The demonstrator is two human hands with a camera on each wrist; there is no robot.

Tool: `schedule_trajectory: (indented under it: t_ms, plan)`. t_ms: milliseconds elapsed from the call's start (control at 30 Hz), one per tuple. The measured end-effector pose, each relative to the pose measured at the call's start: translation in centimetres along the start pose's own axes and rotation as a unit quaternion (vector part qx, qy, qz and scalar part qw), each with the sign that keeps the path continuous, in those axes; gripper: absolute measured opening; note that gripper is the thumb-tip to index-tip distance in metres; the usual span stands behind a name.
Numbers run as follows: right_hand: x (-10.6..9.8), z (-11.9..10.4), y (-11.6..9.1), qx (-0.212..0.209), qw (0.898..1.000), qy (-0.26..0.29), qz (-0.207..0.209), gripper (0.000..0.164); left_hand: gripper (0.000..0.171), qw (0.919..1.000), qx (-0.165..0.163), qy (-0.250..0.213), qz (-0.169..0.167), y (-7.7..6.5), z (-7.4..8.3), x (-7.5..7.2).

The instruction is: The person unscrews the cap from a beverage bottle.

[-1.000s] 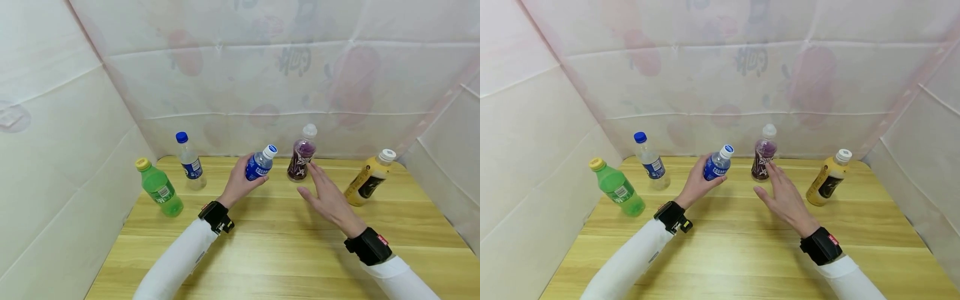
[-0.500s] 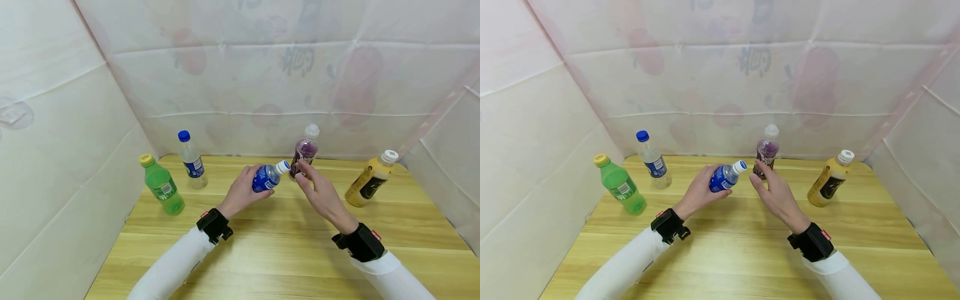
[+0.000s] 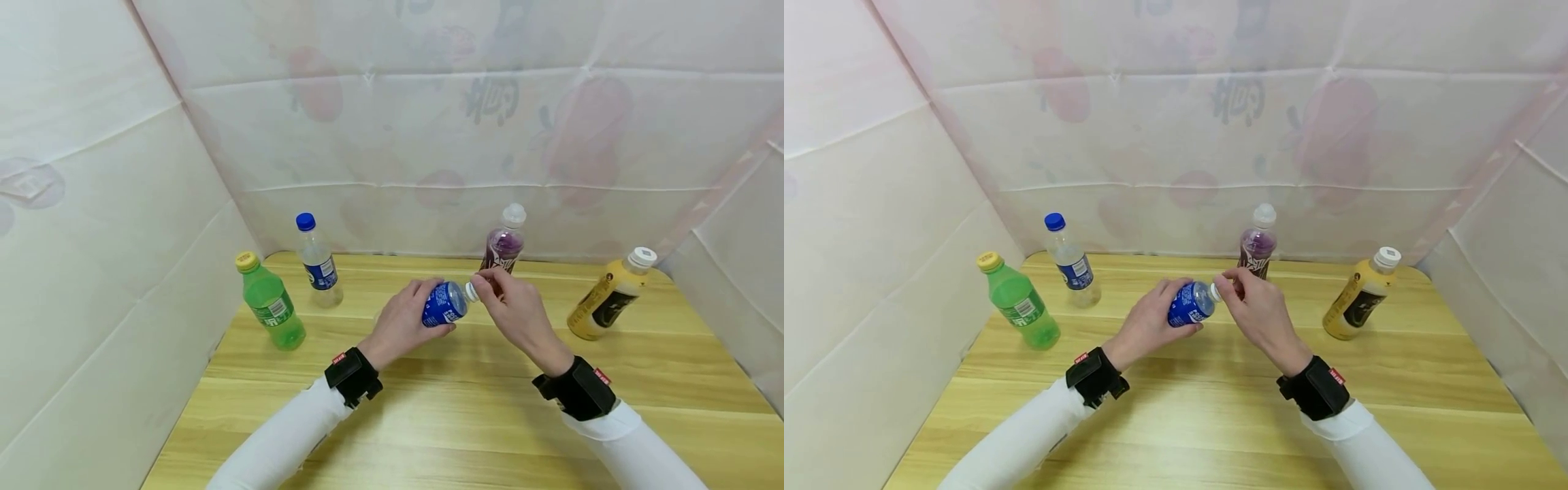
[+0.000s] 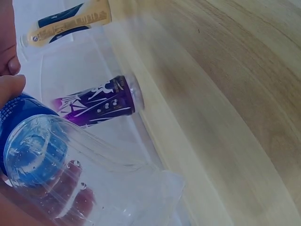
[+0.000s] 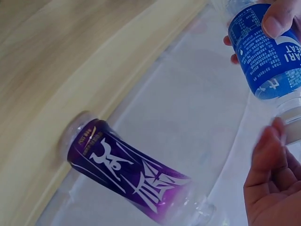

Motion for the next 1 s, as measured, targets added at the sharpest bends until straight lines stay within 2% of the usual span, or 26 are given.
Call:
schedule_trajectory:
  t_ms: [200,567,800,1000]
  plan:
    - [0.16,-0.2,0.1,-0.033,0.999,-0.013,0.027,0.019,0.084,0.9999,0.004,0.0,-0.01,-0.12,0.36,0.0]
    - [-0.19,-0.47,-0.13,-0.039,0.998,0.014,-0.049,0.014,0.082,0.9984,0.013,-0.024,-0.049,-0.42,0.81,-0.12]
    - [-0.07,-0.42,-0.2,-0.092,0.994,0.022,-0.049,0.008,0.08,0.9942,-0.004,-0.086,-0.064,-0.85,0.78,-0.24]
    - [0.01,-0.37,-0.16,-0.109,0.993,0.017,-0.049,0.009,0.079,0.9939,-0.006,-0.091,-0.062,-0.96,0.74,-0.26]
Point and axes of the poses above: each hand's wrist, its own y-axis towards the middle knuckle, its own x-axis out of the palm, z = x × y, the point moved 2 cm from there along y, towards the middle knuckle, and after that the axes turned 12 degrees about x, right-handed, at the moved point
